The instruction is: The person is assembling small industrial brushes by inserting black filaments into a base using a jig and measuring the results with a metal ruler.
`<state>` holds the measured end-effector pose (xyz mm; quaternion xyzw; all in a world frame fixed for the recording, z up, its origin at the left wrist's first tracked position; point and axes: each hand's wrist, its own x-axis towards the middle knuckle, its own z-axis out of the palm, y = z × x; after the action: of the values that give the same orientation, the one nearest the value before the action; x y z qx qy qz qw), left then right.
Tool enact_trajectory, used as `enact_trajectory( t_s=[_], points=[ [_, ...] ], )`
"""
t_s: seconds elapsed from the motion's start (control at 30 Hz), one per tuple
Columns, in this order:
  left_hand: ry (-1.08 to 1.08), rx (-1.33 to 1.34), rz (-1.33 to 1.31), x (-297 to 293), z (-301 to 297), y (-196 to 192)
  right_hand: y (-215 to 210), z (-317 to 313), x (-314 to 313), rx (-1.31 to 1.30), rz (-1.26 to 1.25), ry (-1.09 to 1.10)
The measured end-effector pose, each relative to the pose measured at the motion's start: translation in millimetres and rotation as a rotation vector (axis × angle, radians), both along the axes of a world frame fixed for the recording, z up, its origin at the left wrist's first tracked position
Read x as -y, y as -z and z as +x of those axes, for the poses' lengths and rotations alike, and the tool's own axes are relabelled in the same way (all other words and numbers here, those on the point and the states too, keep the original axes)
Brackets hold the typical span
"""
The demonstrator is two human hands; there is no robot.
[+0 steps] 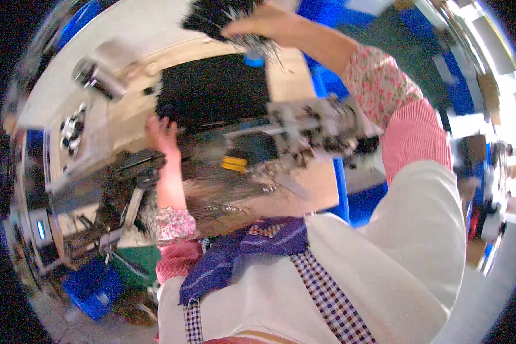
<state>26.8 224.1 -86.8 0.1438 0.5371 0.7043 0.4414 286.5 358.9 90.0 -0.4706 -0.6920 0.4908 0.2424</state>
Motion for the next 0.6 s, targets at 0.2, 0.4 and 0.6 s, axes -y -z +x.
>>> enact_trajectory(
  t_s=[0.2, 0.4, 0.6],
  points=[
    [0.031, -0.041, 0.070, -17.0, -46.8, 39.9, -55.6, 127.2, 83.6, -0.326, 0.073, 0.402],
    [0.137, -0.130, 0.005, -12.3, -41.0, 20.5, -8.8, 288.3, 199.1, -0.321, -0.084, 0.523],
    [0.177, -0.104, -0.036, -13.4, -44.1, 14.9, 171.0, 402.8, 278.3, -0.269, 0.036, 0.883]
  ],
)
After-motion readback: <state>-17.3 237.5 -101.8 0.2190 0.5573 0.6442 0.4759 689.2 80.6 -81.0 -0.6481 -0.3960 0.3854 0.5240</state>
